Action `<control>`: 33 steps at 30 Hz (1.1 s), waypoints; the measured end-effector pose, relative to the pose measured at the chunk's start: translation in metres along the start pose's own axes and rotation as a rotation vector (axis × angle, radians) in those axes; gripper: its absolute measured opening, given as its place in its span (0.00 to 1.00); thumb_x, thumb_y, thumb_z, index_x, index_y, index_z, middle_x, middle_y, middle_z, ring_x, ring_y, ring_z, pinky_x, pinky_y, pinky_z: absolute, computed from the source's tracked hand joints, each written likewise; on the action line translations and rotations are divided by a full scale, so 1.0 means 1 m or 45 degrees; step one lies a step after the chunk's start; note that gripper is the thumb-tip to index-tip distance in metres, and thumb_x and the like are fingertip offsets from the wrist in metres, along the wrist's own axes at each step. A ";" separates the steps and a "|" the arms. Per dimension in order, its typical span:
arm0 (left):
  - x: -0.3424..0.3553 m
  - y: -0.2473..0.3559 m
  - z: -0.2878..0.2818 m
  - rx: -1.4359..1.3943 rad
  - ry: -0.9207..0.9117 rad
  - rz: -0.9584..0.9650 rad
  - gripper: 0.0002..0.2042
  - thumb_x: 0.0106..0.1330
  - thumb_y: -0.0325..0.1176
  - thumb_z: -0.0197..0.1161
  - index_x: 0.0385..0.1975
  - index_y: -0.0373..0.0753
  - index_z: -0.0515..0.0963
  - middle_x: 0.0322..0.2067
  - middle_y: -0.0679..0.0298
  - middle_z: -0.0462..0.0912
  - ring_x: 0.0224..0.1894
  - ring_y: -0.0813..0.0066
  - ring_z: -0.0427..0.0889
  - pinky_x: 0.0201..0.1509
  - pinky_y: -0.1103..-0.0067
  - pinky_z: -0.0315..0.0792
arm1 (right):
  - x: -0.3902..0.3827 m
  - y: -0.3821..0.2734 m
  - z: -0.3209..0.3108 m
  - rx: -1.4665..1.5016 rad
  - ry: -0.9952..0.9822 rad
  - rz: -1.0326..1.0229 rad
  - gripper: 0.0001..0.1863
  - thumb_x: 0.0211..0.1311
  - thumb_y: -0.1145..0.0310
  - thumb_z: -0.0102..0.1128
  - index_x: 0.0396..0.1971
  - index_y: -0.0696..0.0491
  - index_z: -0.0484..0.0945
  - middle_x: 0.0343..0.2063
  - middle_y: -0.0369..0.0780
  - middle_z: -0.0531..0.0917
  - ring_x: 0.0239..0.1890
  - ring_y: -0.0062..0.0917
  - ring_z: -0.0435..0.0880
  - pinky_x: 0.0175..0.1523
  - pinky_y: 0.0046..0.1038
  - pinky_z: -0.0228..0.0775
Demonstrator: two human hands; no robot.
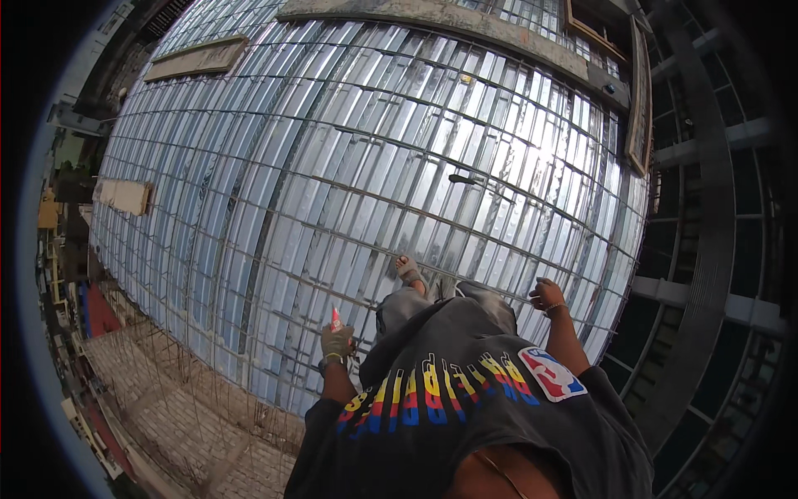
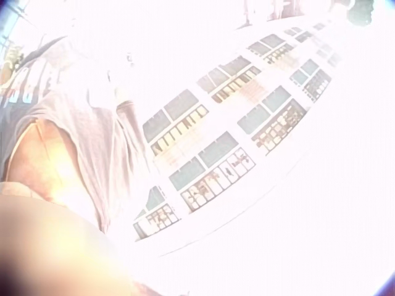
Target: Applying sealant or adhesive to a metal roof frame and positioning roof sheets.
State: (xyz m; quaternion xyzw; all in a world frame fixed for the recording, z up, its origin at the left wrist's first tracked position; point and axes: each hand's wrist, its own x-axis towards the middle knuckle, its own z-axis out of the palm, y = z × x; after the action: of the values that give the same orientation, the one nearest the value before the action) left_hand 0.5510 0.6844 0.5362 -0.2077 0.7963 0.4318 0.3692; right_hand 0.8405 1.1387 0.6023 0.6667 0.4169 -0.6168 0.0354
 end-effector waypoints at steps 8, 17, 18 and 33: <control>0.050 0.220 -0.026 0.707 0.195 0.640 0.14 0.48 0.35 0.64 0.32 0.38 0.71 0.21 0.59 0.75 0.20 0.70 0.76 0.25 0.74 0.71 | 0.037 -0.046 -0.015 0.137 0.167 0.048 0.25 0.54 0.70 0.40 0.55 0.53 0.62 0.24 0.44 0.76 0.13 0.23 0.70 0.15 0.22 0.58; 0.018 0.139 0.019 0.016 0.393 -0.015 0.19 0.42 0.34 0.69 0.34 0.38 0.71 0.25 0.64 0.76 0.22 0.73 0.75 0.21 0.75 0.70 | 0.140 -0.133 0.000 0.120 0.089 0.315 0.11 0.57 0.61 0.45 0.34 0.52 0.67 0.26 0.45 0.78 0.19 0.29 0.74 0.20 0.29 0.64; 0.000 0.126 0.037 -0.261 0.403 -0.224 0.21 0.41 0.35 0.70 0.35 0.38 0.71 0.26 0.64 0.77 0.23 0.72 0.76 0.23 0.73 0.71 | 0.161 -0.150 0.001 0.116 0.068 0.263 0.11 0.57 0.61 0.45 0.34 0.52 0.67 0.26 0.45 0.79 0.18 0.28 0.74 0.20 0.28 0.64; -0.027 0.178 0.149 -0.397 0.473 -0.427 0.20 0.43 0.39 0.70 0.34 0.36 0.74 0.27 0.59 0.79 0.27 0.69 0.79 0.28 0.73 0.73 | 0.245 -0.444 0.194 -0.548 -0.493 -0.253 0.10 0.55 0.63 0.45 0.34 0.53 0.68 0.21 0.41 0.76 0.16 0.23 0.71 0.17 0.21 0.61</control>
State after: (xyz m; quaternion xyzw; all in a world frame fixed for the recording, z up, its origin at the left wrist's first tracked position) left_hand 0.5135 0.9065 0.5992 -0.4661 0.7290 0.4365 0.2468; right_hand 0.3939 1.4434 0.5550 0.4697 0.5867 -0.6305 0.1941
